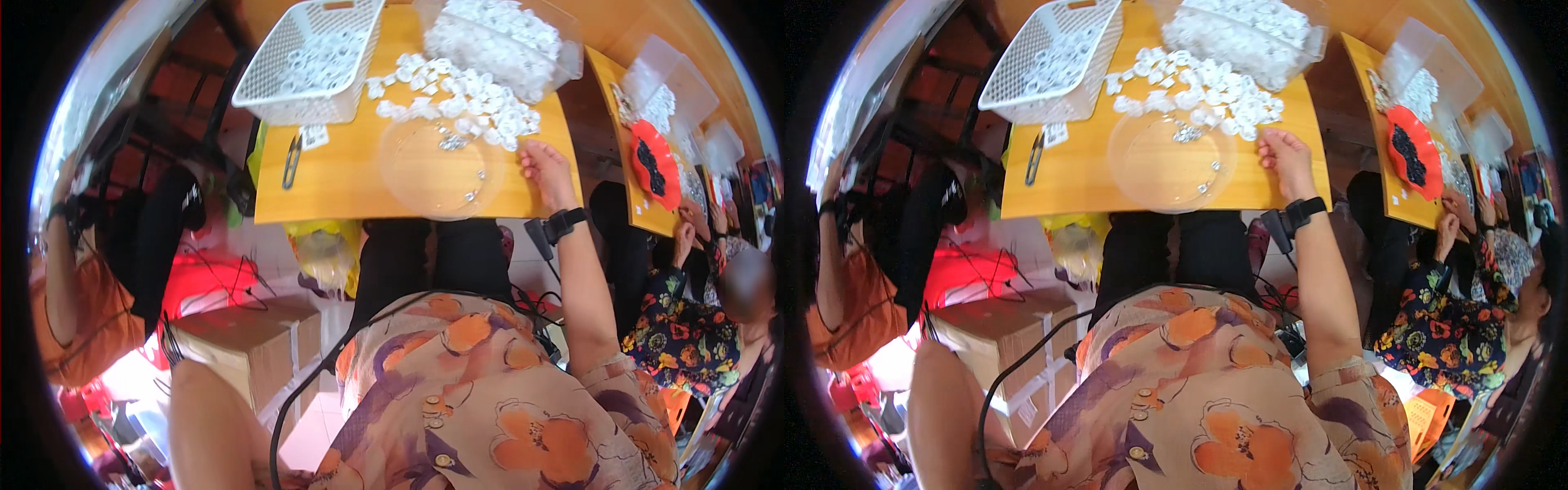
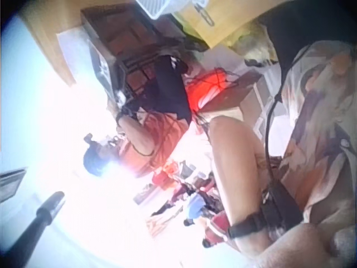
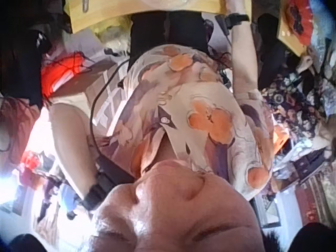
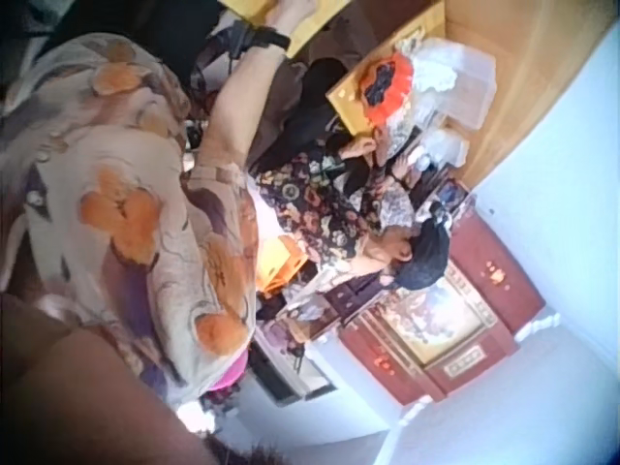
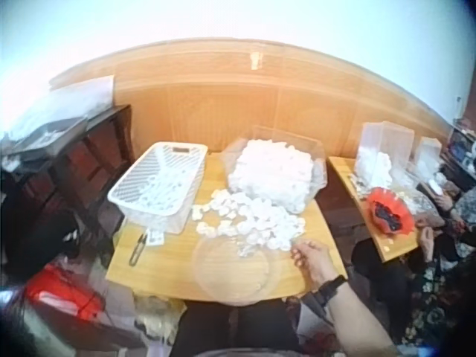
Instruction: Manual assembly of small silver rings into white plastic components at a factory workshop station.
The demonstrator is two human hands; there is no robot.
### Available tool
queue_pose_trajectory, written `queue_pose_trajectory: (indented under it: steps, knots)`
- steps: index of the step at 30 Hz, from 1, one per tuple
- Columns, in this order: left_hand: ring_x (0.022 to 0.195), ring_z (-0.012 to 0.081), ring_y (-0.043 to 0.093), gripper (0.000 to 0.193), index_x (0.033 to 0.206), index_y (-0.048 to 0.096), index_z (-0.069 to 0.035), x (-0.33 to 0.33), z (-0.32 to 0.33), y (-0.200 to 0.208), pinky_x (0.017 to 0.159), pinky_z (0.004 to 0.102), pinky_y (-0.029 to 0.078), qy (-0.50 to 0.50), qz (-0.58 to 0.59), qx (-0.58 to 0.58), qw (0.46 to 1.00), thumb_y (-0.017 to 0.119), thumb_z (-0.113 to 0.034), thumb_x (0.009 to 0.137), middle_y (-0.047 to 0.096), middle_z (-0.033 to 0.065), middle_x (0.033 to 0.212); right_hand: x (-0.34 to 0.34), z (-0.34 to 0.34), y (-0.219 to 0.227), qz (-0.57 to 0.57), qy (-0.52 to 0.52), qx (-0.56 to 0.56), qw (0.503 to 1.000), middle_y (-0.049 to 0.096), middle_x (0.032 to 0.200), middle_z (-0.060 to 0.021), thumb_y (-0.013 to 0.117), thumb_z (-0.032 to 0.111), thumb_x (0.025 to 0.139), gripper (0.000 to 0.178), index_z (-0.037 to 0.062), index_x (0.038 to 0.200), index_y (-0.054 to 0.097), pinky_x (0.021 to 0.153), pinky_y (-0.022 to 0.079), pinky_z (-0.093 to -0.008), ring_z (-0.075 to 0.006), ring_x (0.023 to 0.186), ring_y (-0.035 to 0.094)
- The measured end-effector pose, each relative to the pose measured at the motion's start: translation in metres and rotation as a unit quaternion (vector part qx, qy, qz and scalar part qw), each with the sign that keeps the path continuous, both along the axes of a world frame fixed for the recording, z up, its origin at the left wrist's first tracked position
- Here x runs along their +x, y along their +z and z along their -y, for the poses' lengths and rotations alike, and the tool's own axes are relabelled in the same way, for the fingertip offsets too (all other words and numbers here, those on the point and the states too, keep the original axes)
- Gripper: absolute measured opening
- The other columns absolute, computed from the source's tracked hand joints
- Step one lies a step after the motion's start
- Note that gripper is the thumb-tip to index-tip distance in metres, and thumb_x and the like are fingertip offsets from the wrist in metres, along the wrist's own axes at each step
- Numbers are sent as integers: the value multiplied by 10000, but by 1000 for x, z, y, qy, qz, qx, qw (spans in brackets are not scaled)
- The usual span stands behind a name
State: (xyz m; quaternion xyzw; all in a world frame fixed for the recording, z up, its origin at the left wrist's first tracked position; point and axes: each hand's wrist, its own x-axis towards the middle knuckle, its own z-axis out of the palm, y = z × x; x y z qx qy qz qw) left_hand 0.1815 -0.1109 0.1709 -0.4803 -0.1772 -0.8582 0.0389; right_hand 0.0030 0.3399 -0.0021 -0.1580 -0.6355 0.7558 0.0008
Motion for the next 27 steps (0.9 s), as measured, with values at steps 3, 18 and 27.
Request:
queue_pose_trajectory:
  steps: [3, 18, 27]
  knots:
    - [867, 125, 530, 265, 1105, 517, -6, 28, 7, -13, 842, 246, 429, 18, -17, -11, 1000, 522, -23, 840, 552, 71, 996, -4, -12, -9, 1, 3, -33, 999, 632, 779, -52, 595, 124, 910, 124, 3, 933, 611, 594, 499, -215, -100, 663, 594]
    - [761, 97, 587, 162, 1024, 597, -104, 18, 59, -329, 666, 217, 448, 358, 659, -419, 512, 591, -215, 906, 620, 1, 886, -9, -1, -10, 1, 42, -1, 999, 637, 906, -56, 572, 127, 925, 163, 6, 1034, 585, 762, 520, -228, -121, 814, 620]
    - [684, 96, 565, 131, 1008, 593, -72, -97, 74, -348, 613, 230, 447, 367, 604, -382, 596, 570, -116, 886, 616, 14, 858, -4, -18, -12, -13, 31, 35, 999, 635, 876, -45, 590, 146, 919, 161, 8, 1002, 599, 718, 520, -208, -102, 769, 615]
